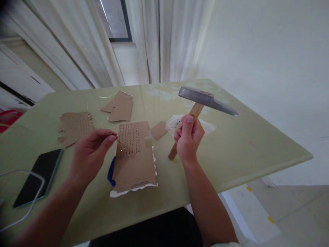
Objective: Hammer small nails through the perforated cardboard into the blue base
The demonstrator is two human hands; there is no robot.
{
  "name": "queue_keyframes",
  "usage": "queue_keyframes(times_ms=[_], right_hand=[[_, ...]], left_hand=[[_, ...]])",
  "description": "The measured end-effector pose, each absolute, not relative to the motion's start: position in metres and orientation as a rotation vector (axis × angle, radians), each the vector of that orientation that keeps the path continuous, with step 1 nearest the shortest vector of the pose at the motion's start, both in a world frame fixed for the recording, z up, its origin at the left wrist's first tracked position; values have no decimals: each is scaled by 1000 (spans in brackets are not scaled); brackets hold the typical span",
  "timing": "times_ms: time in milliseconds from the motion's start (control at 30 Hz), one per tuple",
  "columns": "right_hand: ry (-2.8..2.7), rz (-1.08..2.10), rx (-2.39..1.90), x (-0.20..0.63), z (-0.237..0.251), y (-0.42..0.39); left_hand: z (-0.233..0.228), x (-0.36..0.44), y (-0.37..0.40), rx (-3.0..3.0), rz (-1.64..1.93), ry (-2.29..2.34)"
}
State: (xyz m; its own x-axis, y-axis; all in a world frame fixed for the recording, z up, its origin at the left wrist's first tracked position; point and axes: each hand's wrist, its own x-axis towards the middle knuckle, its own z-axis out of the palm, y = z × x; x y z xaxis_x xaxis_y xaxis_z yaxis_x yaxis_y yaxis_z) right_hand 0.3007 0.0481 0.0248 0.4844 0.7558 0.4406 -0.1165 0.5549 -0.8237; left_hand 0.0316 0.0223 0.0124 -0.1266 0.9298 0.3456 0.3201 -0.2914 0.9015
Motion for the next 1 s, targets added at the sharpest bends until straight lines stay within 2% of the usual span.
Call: queue_keyframes(times_ms=[333, 1000], right_hand=[[-915, 609, -812, 300, 27, 47], [-962, 562, -836, 297, 28, 45]], left_hand=[[-1, 32, 6, 1864, 1231, 1260], [9, 38, 5, 2032, 1205, 1157]])
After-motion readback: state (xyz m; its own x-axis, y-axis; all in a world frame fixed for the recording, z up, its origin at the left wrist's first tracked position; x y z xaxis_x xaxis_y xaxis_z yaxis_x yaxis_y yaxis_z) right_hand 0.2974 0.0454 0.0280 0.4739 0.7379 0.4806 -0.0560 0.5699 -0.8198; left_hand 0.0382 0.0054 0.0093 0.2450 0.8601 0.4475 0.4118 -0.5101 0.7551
